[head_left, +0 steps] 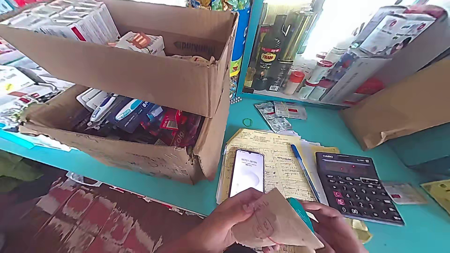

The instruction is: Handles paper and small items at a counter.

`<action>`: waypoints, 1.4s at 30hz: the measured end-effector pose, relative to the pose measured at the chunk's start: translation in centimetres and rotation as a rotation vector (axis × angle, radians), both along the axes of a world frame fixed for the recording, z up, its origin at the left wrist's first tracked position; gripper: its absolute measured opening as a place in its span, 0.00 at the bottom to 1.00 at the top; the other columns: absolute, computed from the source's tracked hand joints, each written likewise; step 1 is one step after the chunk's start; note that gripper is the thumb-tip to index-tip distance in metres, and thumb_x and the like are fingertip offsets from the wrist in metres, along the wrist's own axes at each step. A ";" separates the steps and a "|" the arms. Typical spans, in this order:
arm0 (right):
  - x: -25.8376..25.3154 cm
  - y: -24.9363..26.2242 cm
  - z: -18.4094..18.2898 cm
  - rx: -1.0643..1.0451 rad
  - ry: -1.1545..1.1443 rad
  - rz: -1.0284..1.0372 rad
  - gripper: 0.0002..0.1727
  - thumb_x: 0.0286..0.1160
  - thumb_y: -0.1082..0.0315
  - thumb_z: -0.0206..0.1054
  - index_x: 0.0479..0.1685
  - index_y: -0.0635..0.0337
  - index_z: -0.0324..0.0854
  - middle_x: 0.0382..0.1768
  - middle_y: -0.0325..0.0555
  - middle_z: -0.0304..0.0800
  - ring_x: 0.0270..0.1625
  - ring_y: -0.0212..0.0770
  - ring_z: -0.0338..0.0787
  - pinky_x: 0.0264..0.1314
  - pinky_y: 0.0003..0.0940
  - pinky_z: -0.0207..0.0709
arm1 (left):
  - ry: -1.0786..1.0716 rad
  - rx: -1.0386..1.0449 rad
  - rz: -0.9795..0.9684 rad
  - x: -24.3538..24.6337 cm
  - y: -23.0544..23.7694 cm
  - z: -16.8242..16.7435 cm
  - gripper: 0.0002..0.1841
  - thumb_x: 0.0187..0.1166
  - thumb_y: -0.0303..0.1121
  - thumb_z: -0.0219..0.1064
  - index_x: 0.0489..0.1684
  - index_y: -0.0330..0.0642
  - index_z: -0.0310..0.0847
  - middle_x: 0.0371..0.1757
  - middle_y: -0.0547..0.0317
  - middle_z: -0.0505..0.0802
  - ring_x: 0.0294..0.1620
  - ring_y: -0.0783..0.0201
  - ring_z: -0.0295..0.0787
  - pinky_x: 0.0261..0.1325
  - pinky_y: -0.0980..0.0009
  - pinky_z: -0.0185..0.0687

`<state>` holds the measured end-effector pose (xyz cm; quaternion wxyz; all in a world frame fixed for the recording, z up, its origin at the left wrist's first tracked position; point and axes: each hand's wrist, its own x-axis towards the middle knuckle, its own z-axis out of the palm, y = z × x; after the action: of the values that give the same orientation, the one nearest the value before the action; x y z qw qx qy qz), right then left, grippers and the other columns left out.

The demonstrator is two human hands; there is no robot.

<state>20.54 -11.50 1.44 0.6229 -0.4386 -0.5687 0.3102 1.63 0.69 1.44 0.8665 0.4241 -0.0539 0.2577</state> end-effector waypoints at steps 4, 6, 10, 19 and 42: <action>-0.3 0.2 0.9 0.110 -0.229 -0.109 0.26 0.86 0.39 0.55 0.82 0.25 0.67 0.78 0.21 0.78 0.75 0.29 0.82 0.69 0.27 0.82 | 0.110 0.368 0.147 -0.1 -0.2 0.6 0.20 0.91 0.46 0.52 0.69 0.42 0.75 0.67 0.70 0.84 0.66 0.82 0.79 0.69 0.79 0.76; -0.7 0.0 1.4 0.124 -0.312 -0.150 0.28 0.85 0.35 0.52 0.78 0.34 0.72 0.76 0.29 0.81 0.76 0.31 0.82 0.71 0.29 0.82 | 0.119 0.490 0.197 0.3 -0.5 0.5 0.22 0.92 0.43 0.50 0.69 0.35 0.75 0.67 0.63 0.84 0.69 0.80 0.76 0.74 0.77 0.72; -1.0 -0.1 2.6 0.128 -0.374 -0.122 0.40 0.86 0.34 0.48 0.67 0.66 0.79 0.67 0.49 0.88 0.72 0.28 0.83 0.72 0.23 0.77 | 0.165 0.666 0.341 0.8 -1.0 0.0 0.22 0.93 0.45 0.50 0.69 0.38 0.76 0.66 0.62 0.83 0.69 0.80 0.77 0.73 0.78 0.74; -3.2 1.7 1.3 0.113 -0.056 -0.384 0.06 0.84 0.65 0.63 0.46 0.47 0.87 0.48 0.24 0.96 0.53 0.21 0.93 0.56 0.17 0.86 | 0.202 0.938 0.583 1.6 -1.4 -0.4 0.26 0.93 0.47 0.49 0.65 0.28 0.74 0.60 0.44 0.82 0.67 0.71 0.80 0.72 0.79 0.75; -5.3 2.5 -0.7 0.220 0.025 -0.375 0.09 0.75 0.67 0.71 0.47 0.40 0.83 0.49 0.19 0.90 0.58 0.18 0.88 0.63 0.16 0.81 | 0.163 0.822 0.680 1.9 -1.5 -0.7 0.13 0.92 0.30 0.48 0.50 0.33 0.78 0.49 0.52 0.84 0.58 0.72 0.81 0.64 0.80 0.75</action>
<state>15.21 -8.96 0.71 0.7209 -0.4622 -0.4998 0.1301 3.57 -0.78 0.69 0.4982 0.7404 0.0574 0.4475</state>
